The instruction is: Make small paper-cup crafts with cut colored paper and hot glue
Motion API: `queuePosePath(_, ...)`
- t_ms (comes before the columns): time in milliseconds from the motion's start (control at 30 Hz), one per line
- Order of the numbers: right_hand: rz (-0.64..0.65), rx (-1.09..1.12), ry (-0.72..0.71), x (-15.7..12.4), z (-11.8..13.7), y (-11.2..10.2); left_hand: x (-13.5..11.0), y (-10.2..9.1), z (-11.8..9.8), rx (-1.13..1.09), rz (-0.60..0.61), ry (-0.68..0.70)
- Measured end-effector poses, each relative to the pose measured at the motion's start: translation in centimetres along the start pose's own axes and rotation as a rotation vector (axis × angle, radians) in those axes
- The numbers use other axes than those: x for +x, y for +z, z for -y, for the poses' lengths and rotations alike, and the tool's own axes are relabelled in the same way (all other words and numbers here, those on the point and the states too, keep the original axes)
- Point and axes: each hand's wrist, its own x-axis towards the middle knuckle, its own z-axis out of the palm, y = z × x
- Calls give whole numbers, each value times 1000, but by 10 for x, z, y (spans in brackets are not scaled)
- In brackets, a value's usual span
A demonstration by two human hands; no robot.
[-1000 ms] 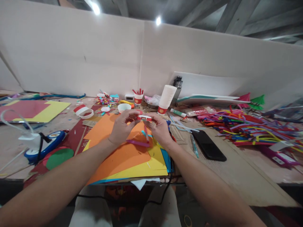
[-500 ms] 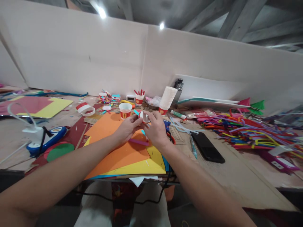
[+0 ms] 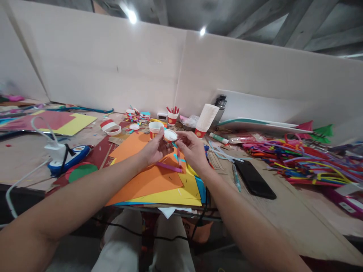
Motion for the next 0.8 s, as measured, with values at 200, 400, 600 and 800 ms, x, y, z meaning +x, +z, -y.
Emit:
queuePosePath(200,-10,-73,-2,-1,5,-4,-3,8,-2,34,-68,-60)
queuePosePath(400,32,-205,-102,-2,9,-2,-2,7,4,78,-77,-50)
queuePosePath(600,45,-277,-140,-3,9,1,-4,8,6,91,-61,-25)
queuePosePath(800,56,-251,-142,-5,9,3,-5,9,6,98,-64,-19)
